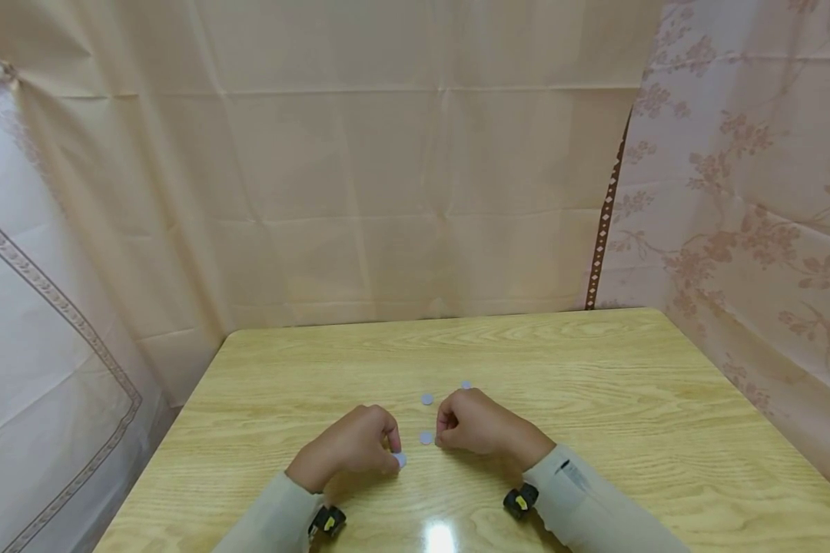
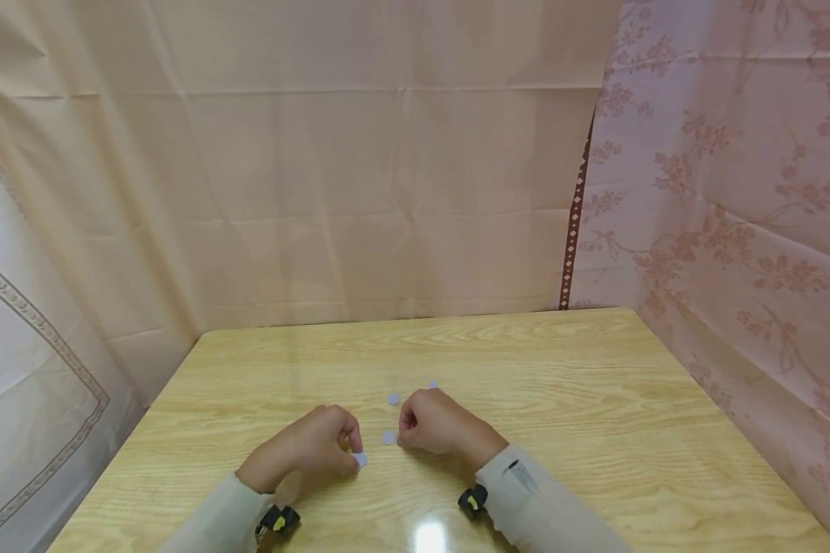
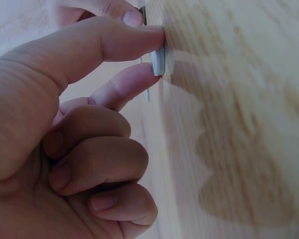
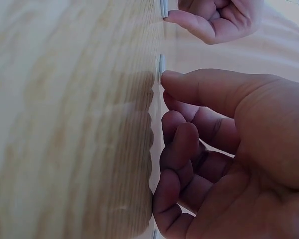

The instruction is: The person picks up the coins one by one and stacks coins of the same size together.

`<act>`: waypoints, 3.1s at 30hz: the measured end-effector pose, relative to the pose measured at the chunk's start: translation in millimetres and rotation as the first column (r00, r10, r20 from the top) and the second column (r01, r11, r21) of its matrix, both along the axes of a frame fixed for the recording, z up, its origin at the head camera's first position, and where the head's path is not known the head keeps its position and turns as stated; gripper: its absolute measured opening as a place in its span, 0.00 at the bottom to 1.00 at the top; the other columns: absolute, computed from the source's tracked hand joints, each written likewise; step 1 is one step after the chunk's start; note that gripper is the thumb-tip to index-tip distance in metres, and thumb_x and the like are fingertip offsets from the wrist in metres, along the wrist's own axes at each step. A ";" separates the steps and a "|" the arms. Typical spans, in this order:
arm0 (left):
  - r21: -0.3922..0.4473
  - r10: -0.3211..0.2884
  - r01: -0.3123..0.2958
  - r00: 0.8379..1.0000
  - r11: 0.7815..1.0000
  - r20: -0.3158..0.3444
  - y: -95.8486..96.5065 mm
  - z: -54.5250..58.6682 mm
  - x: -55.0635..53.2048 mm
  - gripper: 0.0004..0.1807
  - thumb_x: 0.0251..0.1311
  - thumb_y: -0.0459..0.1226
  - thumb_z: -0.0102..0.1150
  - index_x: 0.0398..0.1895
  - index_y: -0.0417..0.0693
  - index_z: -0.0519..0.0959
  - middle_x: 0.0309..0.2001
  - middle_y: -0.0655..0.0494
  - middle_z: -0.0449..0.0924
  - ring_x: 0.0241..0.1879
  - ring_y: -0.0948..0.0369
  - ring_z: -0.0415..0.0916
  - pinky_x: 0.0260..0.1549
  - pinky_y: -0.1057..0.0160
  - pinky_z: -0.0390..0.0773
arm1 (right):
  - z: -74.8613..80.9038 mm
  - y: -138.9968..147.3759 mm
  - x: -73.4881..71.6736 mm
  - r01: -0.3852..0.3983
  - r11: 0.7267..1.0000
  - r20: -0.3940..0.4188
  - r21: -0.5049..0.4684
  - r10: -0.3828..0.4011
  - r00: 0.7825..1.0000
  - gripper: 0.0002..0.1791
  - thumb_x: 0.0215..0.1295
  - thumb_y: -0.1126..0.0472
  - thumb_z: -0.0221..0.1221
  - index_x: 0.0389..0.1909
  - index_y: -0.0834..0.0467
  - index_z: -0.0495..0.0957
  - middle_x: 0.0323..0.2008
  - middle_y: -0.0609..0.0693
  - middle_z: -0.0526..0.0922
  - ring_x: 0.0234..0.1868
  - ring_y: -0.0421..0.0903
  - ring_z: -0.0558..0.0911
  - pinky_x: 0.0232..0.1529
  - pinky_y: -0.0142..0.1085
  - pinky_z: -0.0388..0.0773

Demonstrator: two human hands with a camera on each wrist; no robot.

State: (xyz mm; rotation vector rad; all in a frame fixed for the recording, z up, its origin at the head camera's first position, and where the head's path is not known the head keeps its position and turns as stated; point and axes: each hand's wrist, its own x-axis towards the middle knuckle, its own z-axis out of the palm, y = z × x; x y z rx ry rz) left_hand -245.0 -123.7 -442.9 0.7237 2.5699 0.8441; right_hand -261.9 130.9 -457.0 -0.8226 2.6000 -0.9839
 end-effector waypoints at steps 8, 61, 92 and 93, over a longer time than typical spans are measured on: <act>0.005 -0.001 0.001 1.000 1.000 0.003 -0.2 -0.2 -0.2 0.10 0.47 0.35 0.78 0.24 0.55 0.82 0.25 0.61 0.78 0.19 0.64 0.66 0.20 0.64 0.70 | 0.4 0.1 -1.0 -0.007 1.000 -0.012 0.006 0.007 1.000 0.07 0.63 0.61 0.71 0.30 0.49 0.81 0.23 0.41 0.78 0.24 0.36 0.73 0.27 0.30 0.71; -0.002 -0.008 0.008 1.000 1.000 -0.009 -0.8 -4.4 -2.7 0.10 0.48 0.36 0.78 0.25 0.56 0.82 0.30 0.64 0.80 0.24 0.64 0.69 0.23 0.64 0.72 | 3.7 -7.1 6.5 -0.010 1.000 0.053 -0.023 0.011 0.999 0.07 0.59 0.66 0.72 0.29 0.52 0.85 0.20 0.42 0.75 0.22 0.36 0.70 0.25 0.29 0.67; -0.003 -0.023 0.023 1.000 1.000 -0.011 -2.9 -1.5 -4.4 0.11 0.46 0.34 0.78 0.23 0.55 0.81 0.25 0.63 0.79 0.18 0.66 0.67 0.19 0.66 0.71 | 11.9 -18.8 21.8 -0.231 0.972 0.139 -0.036 0.233 0.962 0.10 0.52 0.61 0.79 0.32 0.49 0.87 0.21 0.39 0.75 0.23 0.33 0.70 0.26 0.26 0.67; -0.003 -0.025 0.025 1.000 1.000 -0.012 -3.0 -1.4 -4.3 0.11 0.46 0.34 0.77 0.23 0.55 0.81 0.25 0.63 0.79 0.18 0.67 0.66 0.18 0.67 0.70 | 11.6 -19.9 22.5 -0.241 0.970 0.133 -0.035 0.243 0.961 0.10 0.52 0.62 0.79 0.32 0.49 0.87 0.21 0.39 0.75 0.22 0.32 0.69 0.26 0.26 0.67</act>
